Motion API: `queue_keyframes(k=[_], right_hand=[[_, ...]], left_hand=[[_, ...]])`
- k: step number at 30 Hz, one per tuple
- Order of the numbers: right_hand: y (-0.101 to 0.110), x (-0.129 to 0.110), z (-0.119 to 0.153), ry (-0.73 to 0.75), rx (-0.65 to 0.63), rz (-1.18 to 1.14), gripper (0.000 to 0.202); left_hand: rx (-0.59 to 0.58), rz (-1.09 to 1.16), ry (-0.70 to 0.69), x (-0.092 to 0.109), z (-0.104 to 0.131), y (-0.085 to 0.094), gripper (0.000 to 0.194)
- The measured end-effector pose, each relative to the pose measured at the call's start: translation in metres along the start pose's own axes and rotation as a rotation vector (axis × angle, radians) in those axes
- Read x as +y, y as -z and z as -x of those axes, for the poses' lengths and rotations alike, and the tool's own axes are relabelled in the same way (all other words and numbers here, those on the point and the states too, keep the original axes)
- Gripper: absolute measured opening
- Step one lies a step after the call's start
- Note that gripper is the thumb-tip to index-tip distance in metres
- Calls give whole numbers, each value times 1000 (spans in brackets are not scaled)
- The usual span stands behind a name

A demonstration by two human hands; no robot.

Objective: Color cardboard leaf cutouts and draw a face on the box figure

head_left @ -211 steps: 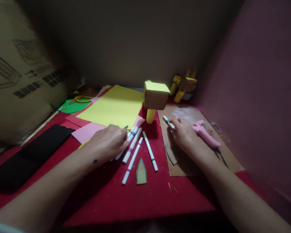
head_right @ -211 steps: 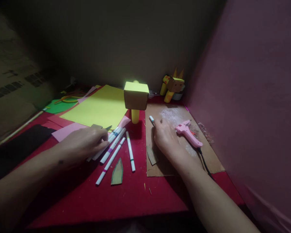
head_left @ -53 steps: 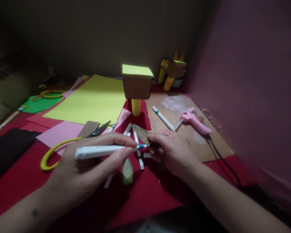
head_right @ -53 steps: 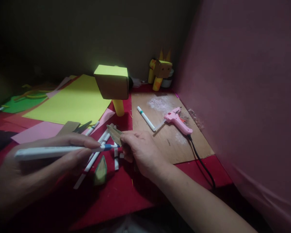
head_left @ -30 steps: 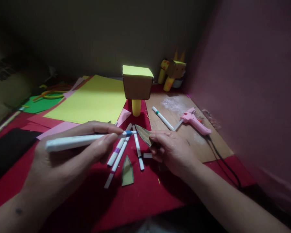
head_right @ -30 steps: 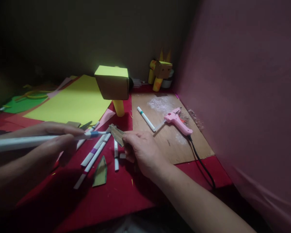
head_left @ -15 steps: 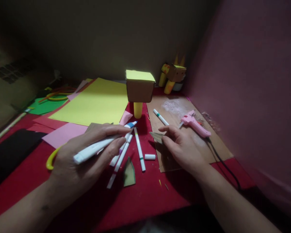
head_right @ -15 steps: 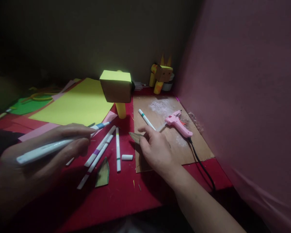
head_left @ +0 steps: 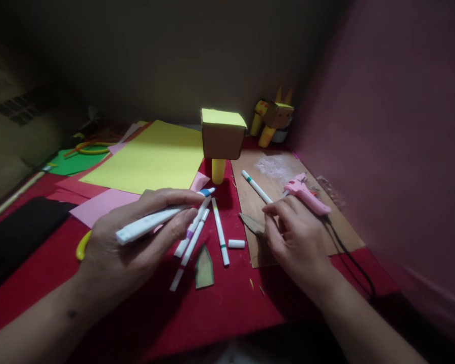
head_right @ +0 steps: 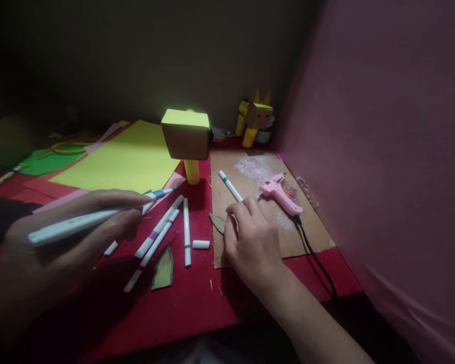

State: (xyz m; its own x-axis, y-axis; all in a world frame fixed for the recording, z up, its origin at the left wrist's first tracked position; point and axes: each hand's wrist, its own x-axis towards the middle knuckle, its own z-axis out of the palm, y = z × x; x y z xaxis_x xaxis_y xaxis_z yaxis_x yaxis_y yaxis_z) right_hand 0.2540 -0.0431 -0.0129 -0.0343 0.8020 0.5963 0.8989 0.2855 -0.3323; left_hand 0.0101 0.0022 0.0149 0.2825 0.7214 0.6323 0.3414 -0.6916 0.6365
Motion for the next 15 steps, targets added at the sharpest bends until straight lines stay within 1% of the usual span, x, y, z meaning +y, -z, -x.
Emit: queue_keyframes(k=[1, 2, 3, 4, 5, 7, 9, 10, 12, 14, 15], right_hand=[[1, -3, 1, 40, -9, -60, 15], [1, -6, 3, 85, -55, -111, 14], [-1, -9, 5, 135, -121, -143, 15], [-5, -11, 7, 194, -196, -145, 17], [-10, -13, 9, 251, -244, -122, 20], [-20, -15, 12, 355, -272, -53, 28], [-27, -14, 15, 392, -244, -25, 32], [-28, -13, 15, 380, -217, -44, 32], [-24, -11, 14, 299, -174, -172, 28], [-16, -11, 11, 169, -180, -365, 24], [-12, -12, 9, 102, -193, -448, 21]], left_hand=[[0, -10, -5, 0, 0, 0, 20], [-1, -21, -12, 0, 0, 0, 19], [-5, -31, -9, 0, 0, 0, 18], [-10, -36, -2, 1, 0, 0, 17], [-13, -36, 12, 2, 0, 0, 17], [-17, -20, 46, 4, -1, 1, 16], [-25, 17, 91, 6, -3, 2, 14], [-24, 62, 142, 6, -3, 2, 13], [-45, 225, 321, 6, -5, 2, 10], [-87, 441, 530, 5, -6, 1, 7], [-121, 537, 609, 4, -6, 0, 6]])
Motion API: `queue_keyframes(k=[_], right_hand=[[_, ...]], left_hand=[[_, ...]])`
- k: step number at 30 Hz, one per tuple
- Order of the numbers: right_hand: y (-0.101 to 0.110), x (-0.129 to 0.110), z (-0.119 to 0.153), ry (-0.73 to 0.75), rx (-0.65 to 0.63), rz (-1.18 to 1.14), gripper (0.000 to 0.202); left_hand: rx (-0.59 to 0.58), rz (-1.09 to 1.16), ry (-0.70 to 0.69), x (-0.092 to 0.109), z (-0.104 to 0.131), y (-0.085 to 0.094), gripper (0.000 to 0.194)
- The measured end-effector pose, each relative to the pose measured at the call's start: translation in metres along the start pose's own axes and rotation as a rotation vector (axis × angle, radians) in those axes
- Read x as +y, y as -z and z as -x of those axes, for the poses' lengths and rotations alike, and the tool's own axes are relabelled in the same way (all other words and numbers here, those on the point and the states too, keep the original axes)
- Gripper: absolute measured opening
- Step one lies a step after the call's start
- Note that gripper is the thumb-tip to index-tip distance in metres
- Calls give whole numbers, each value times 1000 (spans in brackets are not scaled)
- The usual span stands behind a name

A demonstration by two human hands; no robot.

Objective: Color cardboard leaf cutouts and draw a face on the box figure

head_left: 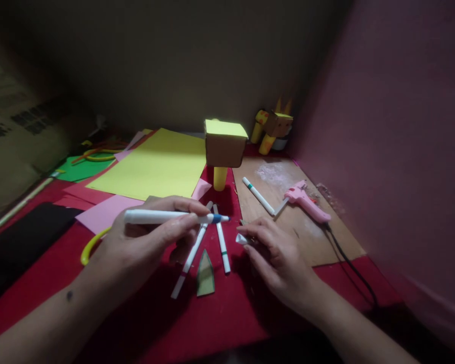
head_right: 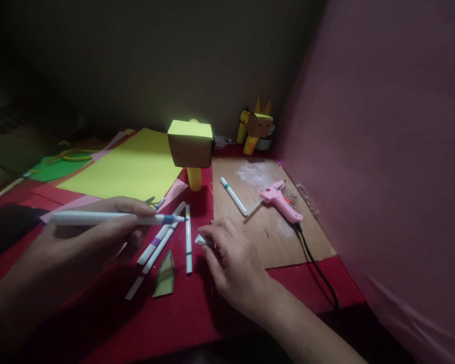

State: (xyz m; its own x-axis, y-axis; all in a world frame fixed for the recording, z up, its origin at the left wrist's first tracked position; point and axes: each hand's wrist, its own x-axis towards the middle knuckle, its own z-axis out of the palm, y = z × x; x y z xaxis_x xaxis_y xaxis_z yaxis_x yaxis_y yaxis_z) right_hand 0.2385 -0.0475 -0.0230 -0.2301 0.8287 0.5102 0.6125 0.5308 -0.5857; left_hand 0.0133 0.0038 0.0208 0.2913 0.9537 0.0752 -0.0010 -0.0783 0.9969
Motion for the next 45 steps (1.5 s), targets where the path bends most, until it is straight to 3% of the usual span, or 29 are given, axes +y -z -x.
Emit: queue_keyframes(k=[5, 14, 22, 28, 31, 35, 37, 39, 42, 45], right_hand=[[6, -7, -4, -112, 49, -195, 14], [4, -9, -7, -204, 10, -389, 20], [6, -10, -12, -544, -25, -885, 6], [3, -12, -8, -518, 35, -889, 7], [4, -14, -10, -505, 66, -903, 6], [13, -7, -25, -451, 145, -708, 3], [20, 2, -35, -401, 221, -474, 1], [26, 15, -41, -355, 309, -234, 6], [30, 34, -43, -345, 341, -1, 12], [28, 46, -41, -325, 342, 149, 16]], left_hand=[[-156, 116, 150, -6, -1, -3, 14], [-183, 38, 176, -4, 2, -5, 16], [-270, 79, 233, -15, 1, -2, 29], [-256, 284, 282, -19, 6, -13, 31], [-266, 274, 262, -14, 6, -18, 26], [-206, -51, 83, 0, -6, -7, 23], [-39, -231, -54, 7, -15, 8, 25], [155, -434, -97, 8, -25, 24, 17], [121, -739, -1, 1, -34, 42, 19], [60, -1044, -5, -8, -36, 45, 21]])
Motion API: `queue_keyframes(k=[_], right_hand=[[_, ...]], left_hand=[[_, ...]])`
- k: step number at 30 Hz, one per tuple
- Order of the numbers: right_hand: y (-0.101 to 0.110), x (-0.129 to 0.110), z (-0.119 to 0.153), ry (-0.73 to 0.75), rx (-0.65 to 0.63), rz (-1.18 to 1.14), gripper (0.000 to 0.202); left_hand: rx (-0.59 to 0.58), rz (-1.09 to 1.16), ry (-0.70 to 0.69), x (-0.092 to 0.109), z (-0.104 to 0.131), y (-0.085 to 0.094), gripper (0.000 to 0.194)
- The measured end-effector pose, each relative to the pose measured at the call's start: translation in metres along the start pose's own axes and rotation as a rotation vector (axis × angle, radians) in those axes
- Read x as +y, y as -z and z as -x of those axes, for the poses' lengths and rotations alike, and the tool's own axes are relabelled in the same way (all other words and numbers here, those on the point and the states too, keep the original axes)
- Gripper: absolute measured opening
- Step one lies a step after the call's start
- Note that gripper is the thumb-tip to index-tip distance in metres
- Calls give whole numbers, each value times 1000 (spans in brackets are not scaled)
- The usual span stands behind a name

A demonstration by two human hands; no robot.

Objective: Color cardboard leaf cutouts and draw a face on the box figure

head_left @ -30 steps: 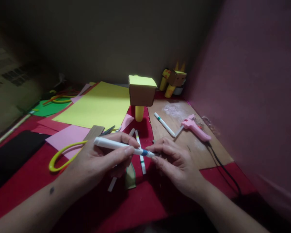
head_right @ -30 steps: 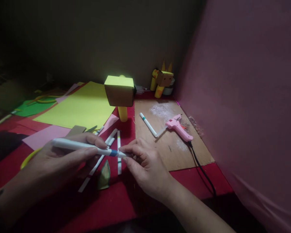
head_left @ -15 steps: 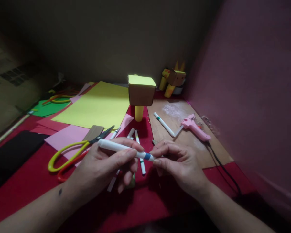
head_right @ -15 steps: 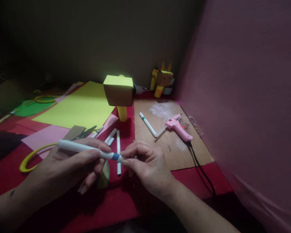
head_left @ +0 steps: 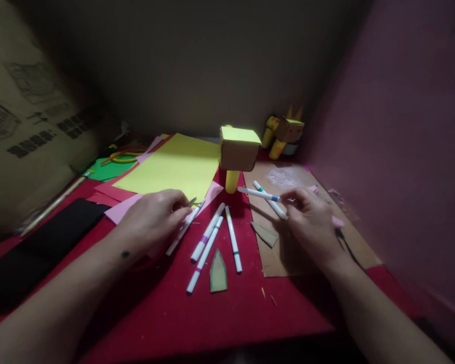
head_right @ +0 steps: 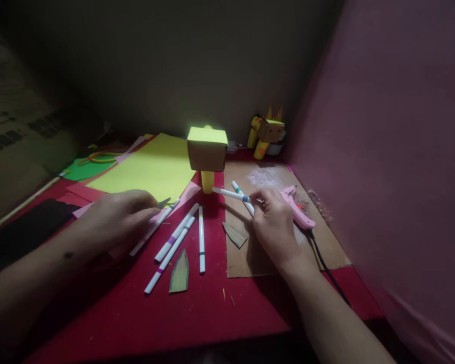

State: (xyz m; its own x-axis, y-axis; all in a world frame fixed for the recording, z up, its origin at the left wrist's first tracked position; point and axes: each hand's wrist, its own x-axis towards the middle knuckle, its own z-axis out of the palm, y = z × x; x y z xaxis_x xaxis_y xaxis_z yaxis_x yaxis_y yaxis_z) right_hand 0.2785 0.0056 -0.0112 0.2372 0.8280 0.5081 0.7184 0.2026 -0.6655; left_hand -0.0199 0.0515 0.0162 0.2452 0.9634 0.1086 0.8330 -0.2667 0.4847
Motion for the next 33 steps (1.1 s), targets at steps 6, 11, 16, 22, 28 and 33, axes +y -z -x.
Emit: queue_keyframes(k=[6, 11, 16, 22, 28, 33], right_hand=[[-11, 7, 2, 56, -55, 233, 14], [-10, 8, 3, 121, -64, 311, 14], [-4, -10, 14, 313, -51, 89, 18], [-22, -43, 44, 752, -217, 11, 31], [-30, -49, 59, 960, -169, 70, 39], [-24, -49, 63, 1000, -135, 30, 31]], left_hand=[[-164, -406, -14, 20, 10, -12, 29], [-173, -450, -20, 27, 14, -19, 29], [-142, -40, 11, 23, 15, -12, 31], [-537, 910, 116, 27, 21, -17, 36], [-945, 1432, 81, 30, 30, -39, 11], [-1014, 1495, 109, 26, 24, -40, 9]])
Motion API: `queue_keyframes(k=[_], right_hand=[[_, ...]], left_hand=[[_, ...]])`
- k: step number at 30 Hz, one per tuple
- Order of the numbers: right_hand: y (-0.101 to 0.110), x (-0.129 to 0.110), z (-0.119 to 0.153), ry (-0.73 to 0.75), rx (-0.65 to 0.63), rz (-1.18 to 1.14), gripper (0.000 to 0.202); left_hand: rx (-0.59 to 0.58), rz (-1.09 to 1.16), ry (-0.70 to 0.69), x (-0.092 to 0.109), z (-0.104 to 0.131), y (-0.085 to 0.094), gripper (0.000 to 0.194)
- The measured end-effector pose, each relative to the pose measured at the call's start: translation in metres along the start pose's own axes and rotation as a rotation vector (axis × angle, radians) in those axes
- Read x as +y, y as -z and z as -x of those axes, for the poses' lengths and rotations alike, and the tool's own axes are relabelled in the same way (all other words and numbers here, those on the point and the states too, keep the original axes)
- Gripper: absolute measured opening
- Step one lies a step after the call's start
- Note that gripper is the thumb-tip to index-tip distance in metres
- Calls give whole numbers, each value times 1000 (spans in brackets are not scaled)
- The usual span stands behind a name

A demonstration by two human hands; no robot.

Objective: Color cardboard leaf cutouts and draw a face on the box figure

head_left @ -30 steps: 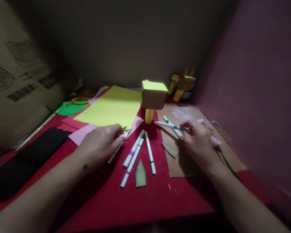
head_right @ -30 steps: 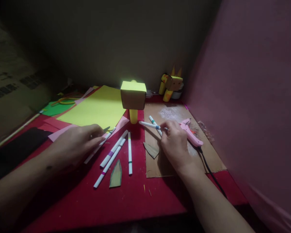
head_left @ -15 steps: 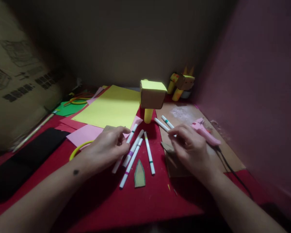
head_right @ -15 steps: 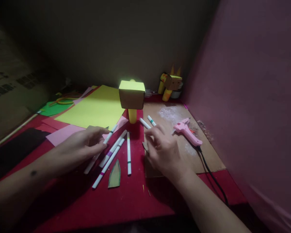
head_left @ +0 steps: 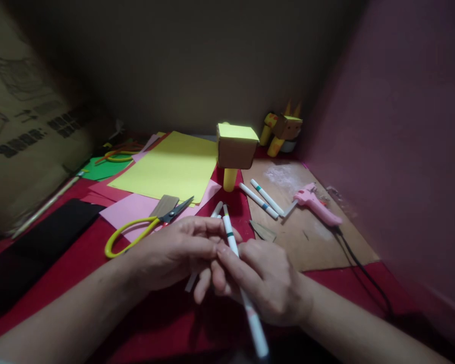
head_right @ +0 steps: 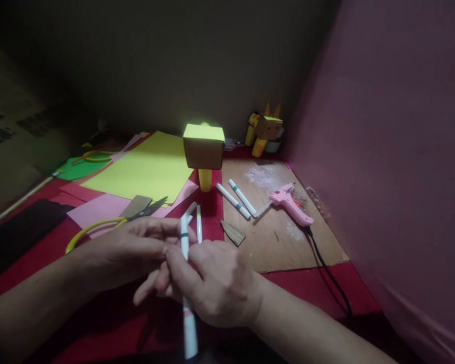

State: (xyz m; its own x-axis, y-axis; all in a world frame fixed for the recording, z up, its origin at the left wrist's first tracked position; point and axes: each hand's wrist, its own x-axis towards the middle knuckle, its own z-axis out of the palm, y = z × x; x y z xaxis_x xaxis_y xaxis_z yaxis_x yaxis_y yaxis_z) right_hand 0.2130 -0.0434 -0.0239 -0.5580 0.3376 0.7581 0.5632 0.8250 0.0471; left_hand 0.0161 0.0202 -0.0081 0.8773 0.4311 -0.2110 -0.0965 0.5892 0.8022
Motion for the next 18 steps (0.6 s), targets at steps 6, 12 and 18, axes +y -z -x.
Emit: queue_keyframes(k=[6, 12, 18], right_hand=[[-1, -7, 0, -78, 14, -94, 42], [0, -7, -4, -118, -1, -51, 49], [2, -8, -3, -104, -24, -19, 52]], left_hand=[[294, -112, -73, 0, -3, -11, 33], [438, -114, -83, 0, -7, -20, 41], [517, -121, -94, 3, -8, -23, 36]])
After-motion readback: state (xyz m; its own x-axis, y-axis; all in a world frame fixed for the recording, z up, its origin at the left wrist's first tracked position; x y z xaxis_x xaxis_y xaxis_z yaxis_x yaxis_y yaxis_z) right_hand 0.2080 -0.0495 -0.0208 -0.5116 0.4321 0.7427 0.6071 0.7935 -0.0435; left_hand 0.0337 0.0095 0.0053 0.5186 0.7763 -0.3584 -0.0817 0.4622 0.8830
